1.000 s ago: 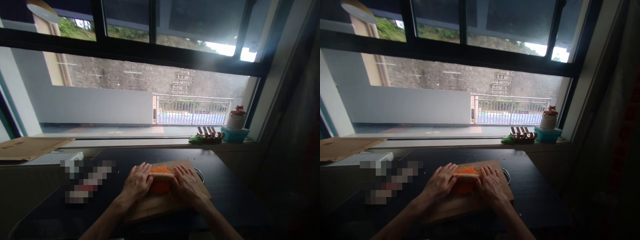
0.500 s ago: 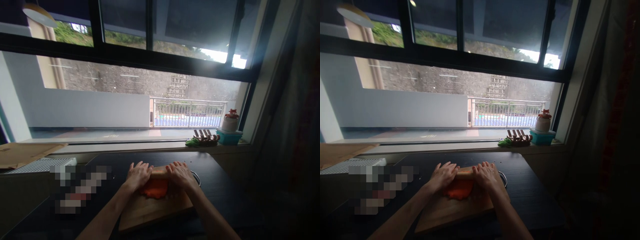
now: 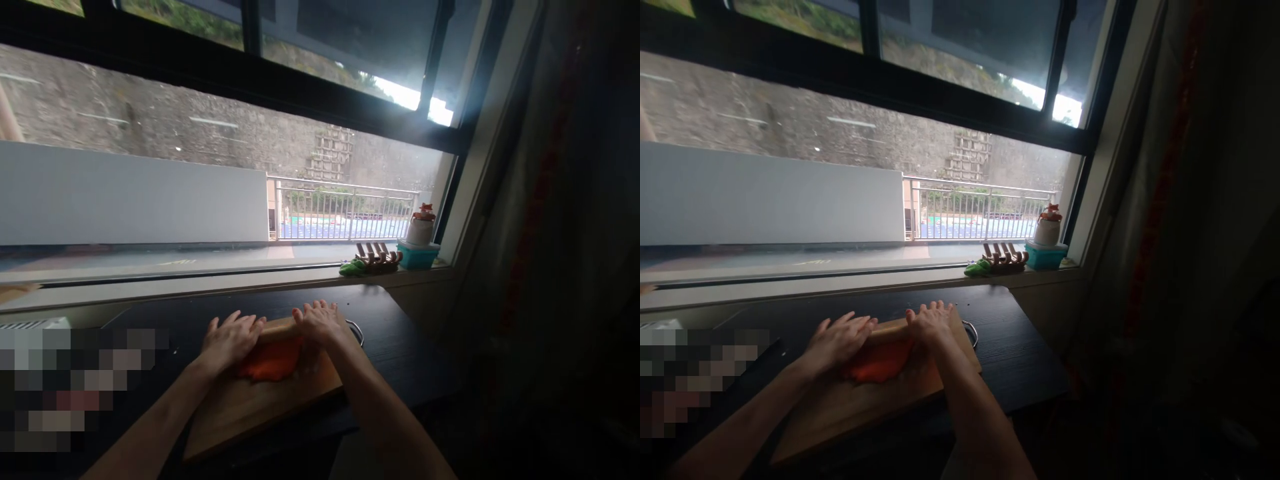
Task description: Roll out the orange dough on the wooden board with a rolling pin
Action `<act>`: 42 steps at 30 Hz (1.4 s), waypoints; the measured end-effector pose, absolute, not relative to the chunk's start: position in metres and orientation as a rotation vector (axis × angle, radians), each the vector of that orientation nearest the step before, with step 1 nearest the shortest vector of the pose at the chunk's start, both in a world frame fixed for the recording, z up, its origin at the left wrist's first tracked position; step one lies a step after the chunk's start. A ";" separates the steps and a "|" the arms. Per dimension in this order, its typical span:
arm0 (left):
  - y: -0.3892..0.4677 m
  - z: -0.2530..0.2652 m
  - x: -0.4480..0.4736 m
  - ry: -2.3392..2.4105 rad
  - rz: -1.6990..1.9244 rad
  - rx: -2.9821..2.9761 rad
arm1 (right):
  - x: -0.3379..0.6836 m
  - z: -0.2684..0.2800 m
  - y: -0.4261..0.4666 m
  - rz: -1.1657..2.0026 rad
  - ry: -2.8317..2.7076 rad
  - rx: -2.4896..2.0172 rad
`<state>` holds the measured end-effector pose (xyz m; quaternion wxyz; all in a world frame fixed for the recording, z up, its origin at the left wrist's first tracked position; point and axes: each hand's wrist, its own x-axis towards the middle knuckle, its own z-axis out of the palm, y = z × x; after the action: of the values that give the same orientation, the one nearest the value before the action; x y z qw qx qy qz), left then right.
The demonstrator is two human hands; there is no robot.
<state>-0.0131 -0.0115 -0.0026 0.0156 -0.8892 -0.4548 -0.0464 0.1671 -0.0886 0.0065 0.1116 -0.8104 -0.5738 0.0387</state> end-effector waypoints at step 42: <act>0.005 -0.012 -0.008 -1.503 -0.206 -2.799 | 0.162 0.006 -0.092 -0.050 -1.822 -2.345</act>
<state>-0.0082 0.0054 -0.0117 -0.0210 -0.8790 -0.4720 -0.0647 0.1619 -0.0917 0.0057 0.0856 -0.7866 -0.6112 -0.0168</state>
